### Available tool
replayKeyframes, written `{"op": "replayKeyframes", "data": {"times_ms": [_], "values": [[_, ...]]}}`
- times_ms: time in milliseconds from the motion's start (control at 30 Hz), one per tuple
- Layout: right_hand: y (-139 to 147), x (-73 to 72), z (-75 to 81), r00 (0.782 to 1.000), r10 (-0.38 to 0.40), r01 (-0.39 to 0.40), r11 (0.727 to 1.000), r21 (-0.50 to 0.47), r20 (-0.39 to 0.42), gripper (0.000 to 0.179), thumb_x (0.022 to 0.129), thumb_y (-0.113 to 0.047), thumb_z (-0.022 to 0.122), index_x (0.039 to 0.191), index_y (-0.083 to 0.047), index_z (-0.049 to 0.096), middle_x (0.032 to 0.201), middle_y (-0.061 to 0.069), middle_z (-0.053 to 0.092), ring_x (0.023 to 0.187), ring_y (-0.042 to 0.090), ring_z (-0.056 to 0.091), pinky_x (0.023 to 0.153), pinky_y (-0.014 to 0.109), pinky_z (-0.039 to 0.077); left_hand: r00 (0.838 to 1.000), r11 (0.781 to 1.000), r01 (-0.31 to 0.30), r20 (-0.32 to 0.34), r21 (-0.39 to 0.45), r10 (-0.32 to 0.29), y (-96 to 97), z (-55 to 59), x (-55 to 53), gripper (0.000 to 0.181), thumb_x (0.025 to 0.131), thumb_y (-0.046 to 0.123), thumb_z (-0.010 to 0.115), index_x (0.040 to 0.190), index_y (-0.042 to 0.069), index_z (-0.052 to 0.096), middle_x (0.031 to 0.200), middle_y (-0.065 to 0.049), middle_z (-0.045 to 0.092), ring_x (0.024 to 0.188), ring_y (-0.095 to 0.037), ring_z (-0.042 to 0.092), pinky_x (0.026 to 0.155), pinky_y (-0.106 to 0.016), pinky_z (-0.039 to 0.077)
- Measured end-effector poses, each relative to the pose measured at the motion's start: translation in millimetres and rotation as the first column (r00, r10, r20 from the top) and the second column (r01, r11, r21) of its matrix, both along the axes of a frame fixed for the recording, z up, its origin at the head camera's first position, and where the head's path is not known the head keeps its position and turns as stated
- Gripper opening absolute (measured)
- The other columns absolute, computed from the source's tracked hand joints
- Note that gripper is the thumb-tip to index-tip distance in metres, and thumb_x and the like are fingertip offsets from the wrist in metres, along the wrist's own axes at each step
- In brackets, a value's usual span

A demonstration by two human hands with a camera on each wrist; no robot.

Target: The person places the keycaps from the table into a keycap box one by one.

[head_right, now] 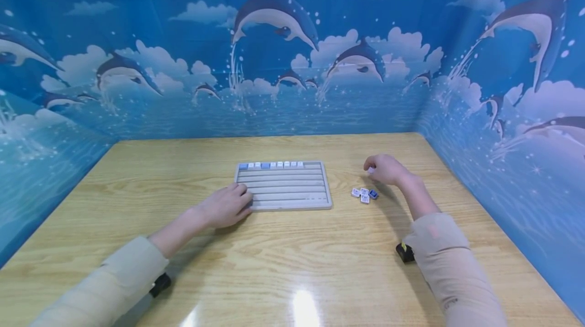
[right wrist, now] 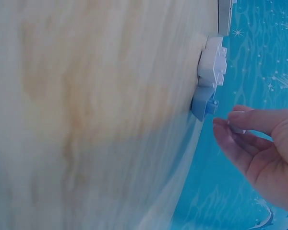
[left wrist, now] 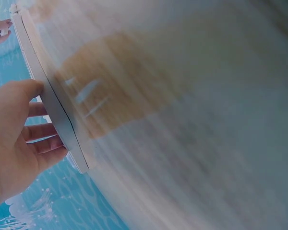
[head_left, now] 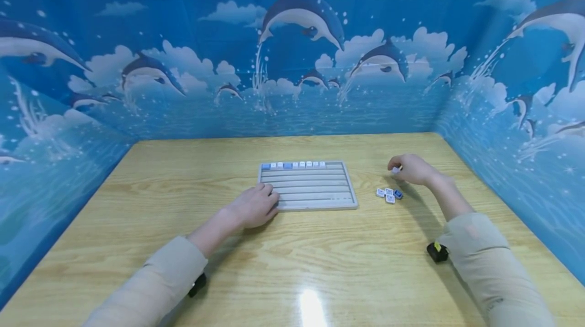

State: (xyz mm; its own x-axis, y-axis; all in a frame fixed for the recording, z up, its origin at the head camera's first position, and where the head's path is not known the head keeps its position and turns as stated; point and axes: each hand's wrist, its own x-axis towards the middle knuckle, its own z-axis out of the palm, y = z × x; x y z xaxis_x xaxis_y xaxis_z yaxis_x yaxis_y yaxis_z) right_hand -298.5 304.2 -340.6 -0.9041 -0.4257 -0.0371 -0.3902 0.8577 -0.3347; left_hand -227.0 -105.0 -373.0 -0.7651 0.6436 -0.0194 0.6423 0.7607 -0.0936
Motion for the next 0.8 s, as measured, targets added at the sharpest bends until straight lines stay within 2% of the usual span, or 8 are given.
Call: {"op": "replayKeyframes", "data": {"times_ms": [100, 167, 300, 467, 667, 800], "values": [[-2.1, -0.8, -0.8, 1.0, -0.011, 0.011, 0.999, -0.042, 0.005, 0.021, 0.086, -0.001, 0.055, 0.105, 0.008, 0.06, 0.095, 0.018, 0.063, 0.075, 0.023, 0.058, 0.071, 0.043, 0.046, 1.0, 1.0, -0.003, 0.002, 0.003, 0.003, -0.1, -0.2, 0.0, 0.025, 0.096, 0.031, 0.049, 0.103, 0.009, 0.058, 0.093, -0.006, 0.049, 0.085, -0.019, 0.046, 0.075, -0.035, 0.044], [-3.3, -1.5, -1.1, 1.0, -0.02, 0.021, 0.998, -0.055, 0.008, 0.022, 0.087, -0.001, 0.055, 0.106, 0.007, 0.06, 0.094, 0.016, 0.063, 0.073, 0.02, 0.057, 0.07, 0.041, 0.046, 1.0, 1.0, -0.002, -0.002, 0.002, 0.002, -0.2, -0.3, -0.2, 0.025, 0.095, 0.031, 0.049, 0.103, 0.009, 0.058, 0.093, -0.006, 0.049, 0.085, -0.019, 0.046, 0.075, -0.035, 0.044], [-6.1, -2.9, -2.1, 1.0, -0.028, 0.028, 0.996, -0.08, 0.004, 0.022, 0.086, -0.001, 0.058, 0.106, 0.007, 0.061, 0.095, 0.015, 0.063, 0.082, 0.025, 0.058, 0.072, 0.042, 0.046, 1.0, 1.0, 0.004, -0.012, 0.002, -0.004, -0.4, -1.1, -0.9, 0.025, 0.095, 0.031, 0.05, 0.102, 0.009, 0.057, 0.092, -0.005, 0.048, 0.084, -0.019, 0.045, 0.075, -0.035, 0.043], [-9.9, -4.4, -3.8, 0.999, -0.006, 0.002, 0.993, -0.114, -0.032, 0.021, 0.082, 0.002, 0.06, 0.103, 0.006, 0.061, 0.096, 0.017, 0.063, 0.093, 0.034, 0.058, 0.078, 0.045, 0.046, 1.0, 1.0, 0.009, -0.014, 0.005, -0.009, -0.7, -0.7, -0.6, 0.025, 0.095, 0.031, 0.049, 0.103, 0.008, 0.057, 0.092, -0.006, 0.048, 0.084, -0.019, 0.046, 0.075, -0.035, 0.044], [-18.3, -6.1, -3.4, 0.999, 0.0, -0.006, 0.99, -0.14, -0.042, 0.023, 0.08, 0.001, 0.063, 0.102, 0.006, 0.06, 0.095, 0.016, 0.063, 0.091, 0.032, 0.058, 0.078, 0.044, 0.046, 1.0, 1.0, 0.008, -0.014, -0.002, -0.008, -0.7, -0.8, -0.3, 0.026, 0.096, 0.031, 0.049, 0.104, 0.009, 0.057, 0.092, -0.005, 0.048, 0.083, -0.018, 0.045, 0.074, -0.034, 0.043], [-25.6, -7.6, -2.2, 1.0, 0.011, -0.015, 0.989, -0.149, -0.023, 0.027, 0.082, 0.0, 0.062, 0.107, 0.007, 0.059, 0.096, 0.015, 0.062, 0.091, 0.031, 0.057, 0.078, 0.044, 0.046, 1.0, 1.0, 0.007, -0.01, -0.002, -0.007, -0.2, -0.8, -0.7, 0.025, 0.096, 0.032, 0.049, 0.103, 0.009, 0.057, 0.091, -0.005, 0.047, 0.082, -0.018, 0.044, 0.073, -0.034, 0.043]]}}
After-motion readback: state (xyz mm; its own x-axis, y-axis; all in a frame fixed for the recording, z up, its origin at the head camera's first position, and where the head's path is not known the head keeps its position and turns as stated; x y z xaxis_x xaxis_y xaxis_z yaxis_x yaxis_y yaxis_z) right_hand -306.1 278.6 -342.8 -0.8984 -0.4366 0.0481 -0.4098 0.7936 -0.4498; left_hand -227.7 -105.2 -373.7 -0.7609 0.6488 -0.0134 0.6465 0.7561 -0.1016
